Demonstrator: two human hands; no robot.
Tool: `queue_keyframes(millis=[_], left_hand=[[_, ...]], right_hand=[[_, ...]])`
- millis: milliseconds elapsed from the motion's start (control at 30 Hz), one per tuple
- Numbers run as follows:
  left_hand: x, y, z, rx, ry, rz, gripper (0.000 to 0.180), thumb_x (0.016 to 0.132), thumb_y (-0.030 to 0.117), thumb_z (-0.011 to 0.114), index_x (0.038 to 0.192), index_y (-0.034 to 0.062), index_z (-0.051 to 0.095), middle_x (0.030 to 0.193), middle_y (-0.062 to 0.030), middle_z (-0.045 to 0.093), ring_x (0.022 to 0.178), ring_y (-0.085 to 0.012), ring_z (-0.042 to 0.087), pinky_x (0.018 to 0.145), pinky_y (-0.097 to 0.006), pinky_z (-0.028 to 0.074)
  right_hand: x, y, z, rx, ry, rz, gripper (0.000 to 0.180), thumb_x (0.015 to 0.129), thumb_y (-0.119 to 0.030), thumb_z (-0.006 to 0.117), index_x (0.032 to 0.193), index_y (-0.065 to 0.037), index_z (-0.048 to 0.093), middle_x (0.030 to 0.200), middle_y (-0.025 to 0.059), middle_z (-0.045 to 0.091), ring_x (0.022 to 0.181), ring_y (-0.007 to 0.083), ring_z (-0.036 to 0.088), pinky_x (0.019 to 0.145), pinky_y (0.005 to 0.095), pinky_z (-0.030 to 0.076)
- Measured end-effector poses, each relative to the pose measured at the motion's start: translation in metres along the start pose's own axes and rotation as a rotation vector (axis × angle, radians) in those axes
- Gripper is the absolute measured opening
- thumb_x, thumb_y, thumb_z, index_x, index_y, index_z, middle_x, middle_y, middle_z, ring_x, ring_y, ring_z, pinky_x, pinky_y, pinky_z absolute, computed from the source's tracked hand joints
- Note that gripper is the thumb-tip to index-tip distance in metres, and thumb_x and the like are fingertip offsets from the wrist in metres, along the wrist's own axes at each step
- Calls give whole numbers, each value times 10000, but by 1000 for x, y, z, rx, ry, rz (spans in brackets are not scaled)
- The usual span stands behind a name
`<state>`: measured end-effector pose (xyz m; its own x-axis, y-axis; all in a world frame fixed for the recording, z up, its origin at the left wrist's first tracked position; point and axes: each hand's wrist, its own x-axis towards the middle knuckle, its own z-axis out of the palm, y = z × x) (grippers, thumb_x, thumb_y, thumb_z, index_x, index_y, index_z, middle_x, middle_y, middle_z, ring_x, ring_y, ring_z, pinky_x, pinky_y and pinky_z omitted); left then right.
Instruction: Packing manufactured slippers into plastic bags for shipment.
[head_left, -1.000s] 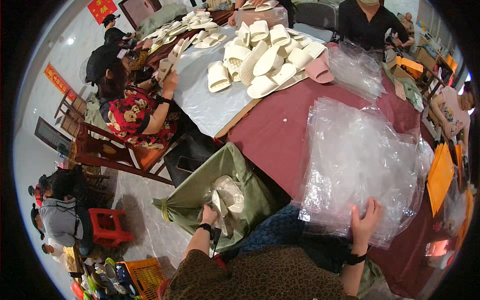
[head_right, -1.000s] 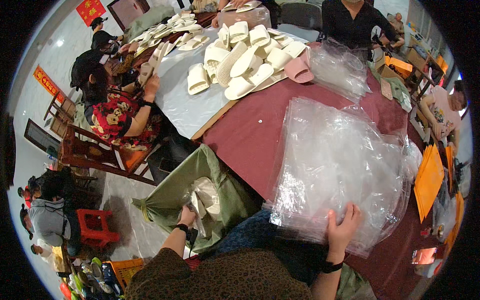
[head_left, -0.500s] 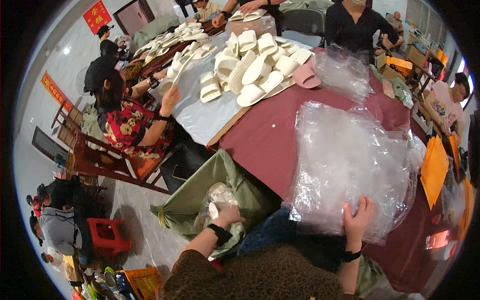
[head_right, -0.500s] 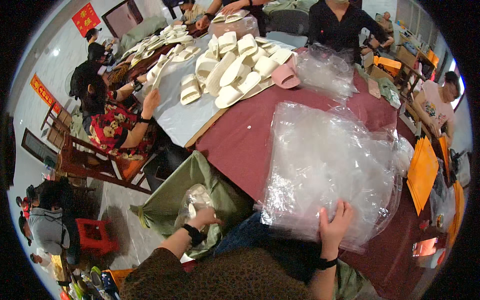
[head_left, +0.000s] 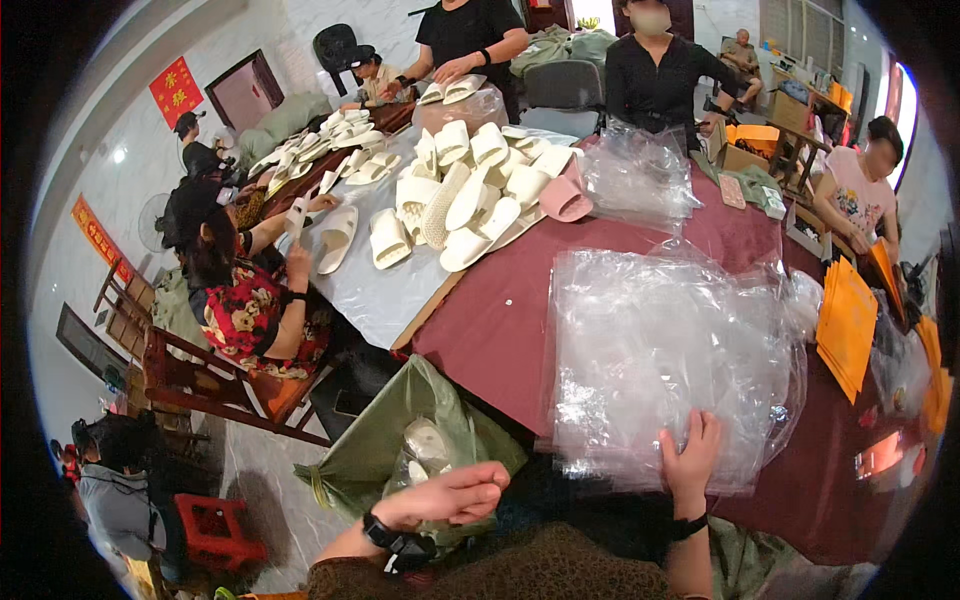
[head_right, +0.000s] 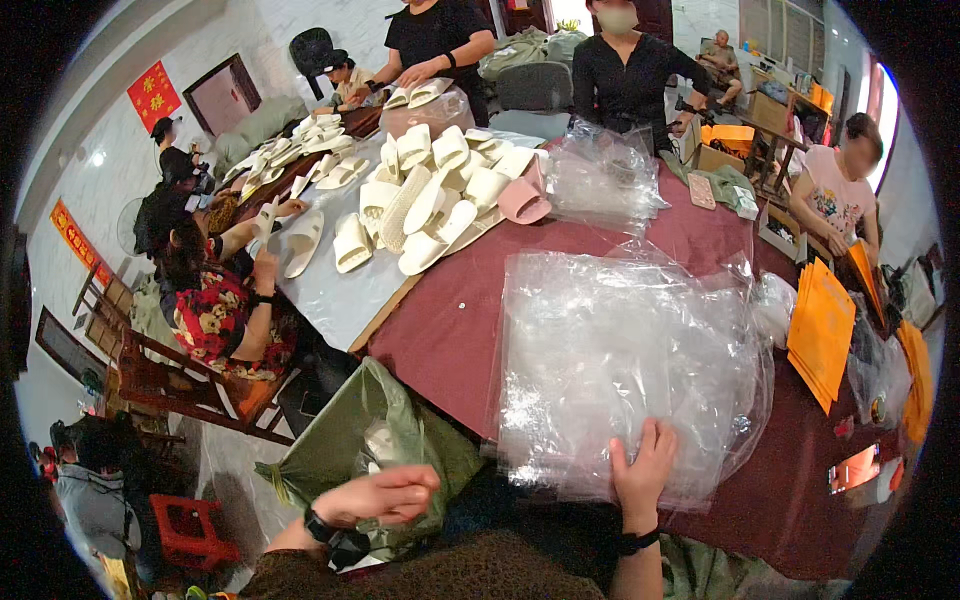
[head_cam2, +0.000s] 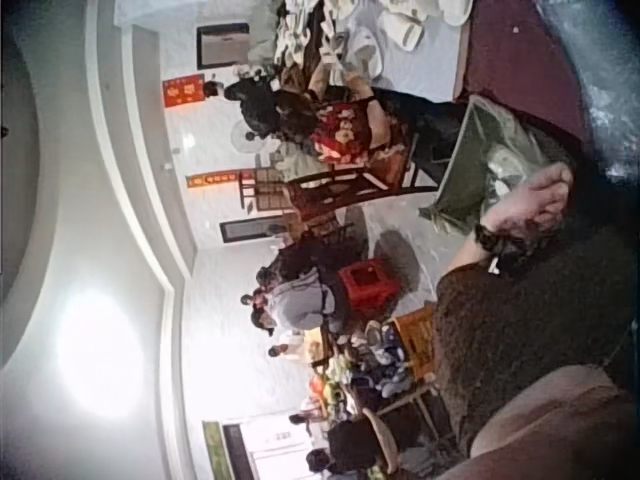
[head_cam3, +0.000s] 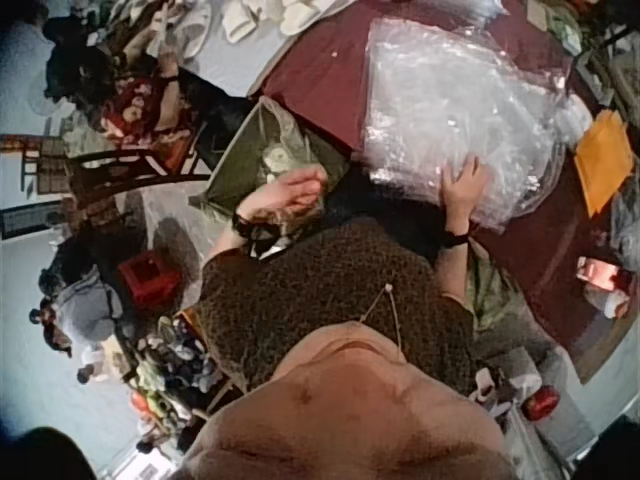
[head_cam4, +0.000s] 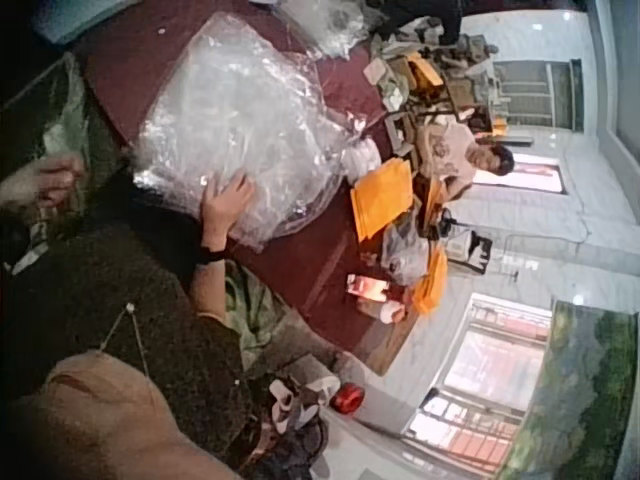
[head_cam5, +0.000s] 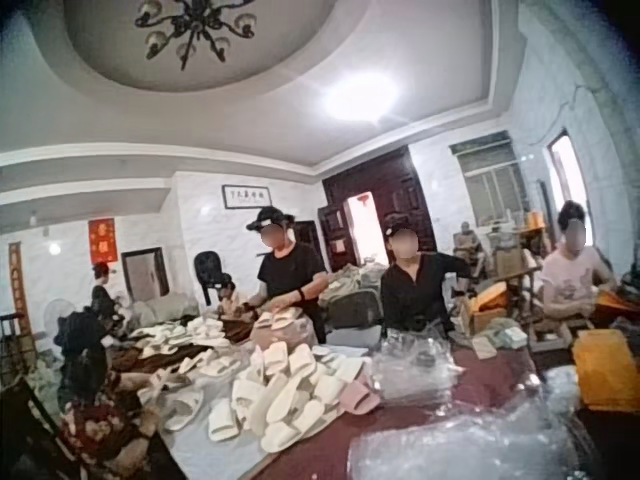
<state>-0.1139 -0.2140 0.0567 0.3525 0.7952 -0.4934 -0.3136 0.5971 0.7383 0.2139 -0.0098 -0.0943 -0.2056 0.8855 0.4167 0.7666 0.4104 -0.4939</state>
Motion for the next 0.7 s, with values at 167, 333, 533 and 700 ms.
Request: queue_keyframes(millis=[167, 333, 533, 700], left_hand=[[11, 60, -4, 444, 91, 344, 175, 1040, 226, 528, 996, 57, 513, 750, 16, 525, 605, -52, 514, 541, -222, 416], [100, 82, -111, 984, 652, 294, 379, 898, 333, 700, 1089, 16, 616, 1014, -103, 693, 840, -225, 677, 768, -316, 542], [201, 131, -204, 1466, 1145, 514, 695, 771, 344, 778, 1297, -6, 488, 1456, -251, 436, 1082, -440, 609, 913, -483, 513], [265, 194, -244, 1453, 1068, 450, 739, 837, 147, 699, 1454, 18, 313, 1565, -301, 204, 1141, -472, 576, 921, -498, 517]], right_hand=[[6, -4, -5, 47, 40, 10, 603, 778, -294, 749, 1223, 64, 558, 1249, 261, 507, 1165, 441, 474, 995, 515, 400], [3, -1, -3, 4, 26, 13, 615, 760, -301, 755, 1212, 72, 565, 1249, 263, 506, 1158, 441, 476, 993, 508, 401], [1, 1, -3, -17, 42, -39, 625, 752, -326, 747, 1201, 63, 552, 1207, 249, 508, 1127, 433, 479, 961, 502, 405], [-4, 4, 1, -56, 10, 47, 627, 732, -343, 764, 1200, 25, 565, 1206, 230, 514, 1133, 421, 489, 952, 509, 412]])
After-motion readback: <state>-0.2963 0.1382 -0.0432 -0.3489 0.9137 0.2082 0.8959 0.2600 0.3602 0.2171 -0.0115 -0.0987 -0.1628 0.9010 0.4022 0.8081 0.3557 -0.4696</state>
